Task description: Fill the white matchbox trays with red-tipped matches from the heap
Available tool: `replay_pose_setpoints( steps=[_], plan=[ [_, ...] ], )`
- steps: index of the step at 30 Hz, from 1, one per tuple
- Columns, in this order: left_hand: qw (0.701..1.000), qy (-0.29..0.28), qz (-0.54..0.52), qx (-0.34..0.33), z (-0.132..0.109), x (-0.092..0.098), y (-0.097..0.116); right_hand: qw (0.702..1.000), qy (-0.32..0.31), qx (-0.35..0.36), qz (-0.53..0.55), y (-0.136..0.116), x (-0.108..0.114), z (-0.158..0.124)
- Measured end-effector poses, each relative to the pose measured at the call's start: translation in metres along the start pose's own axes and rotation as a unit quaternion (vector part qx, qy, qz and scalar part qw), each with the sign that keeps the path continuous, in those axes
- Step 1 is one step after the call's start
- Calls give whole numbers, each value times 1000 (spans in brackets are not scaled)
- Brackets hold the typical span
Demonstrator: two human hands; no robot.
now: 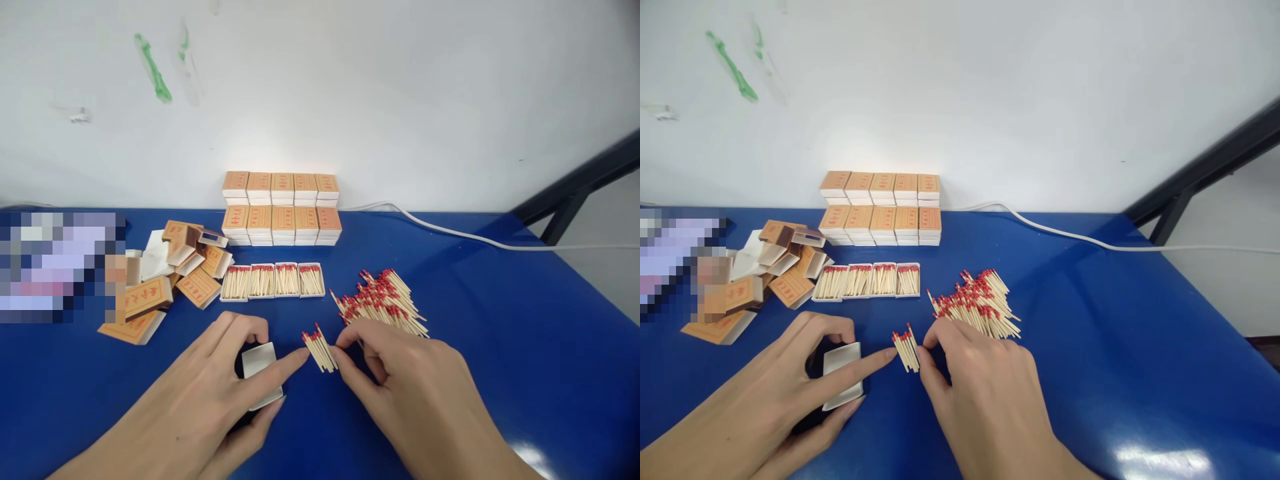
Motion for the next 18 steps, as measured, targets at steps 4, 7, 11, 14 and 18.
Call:
replay_pose_setpoints(
  steps=[4,7,11,14,18],
  plan=[
    [1000,-1,10,-2,1,0,1,1000,-7,-3,13,1,-3,-1],
    [1000,7,21,-1,2,1,1,1000,-6,-5,16,1,-4,-1],
    [999,22,30,-5,2,4,3,999,30,4,11,-4,4,0],
    [999,23,31,-2,-1,4,2,995,71,53,34,-16,14,-4],
    [999,20,24,9,-4,4,-4,986,66,152,24,-36,13,-15]
  ],
)
Point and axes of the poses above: each hand's wrist, its own z-axis towards the middle knuckle, its own x-axis out of the back of the hand, y = z × x, the point moved 10 cm from there along z, towards the middle knuckle, and after that the axes turned 1 degree about -x, right-handed, at the moved point
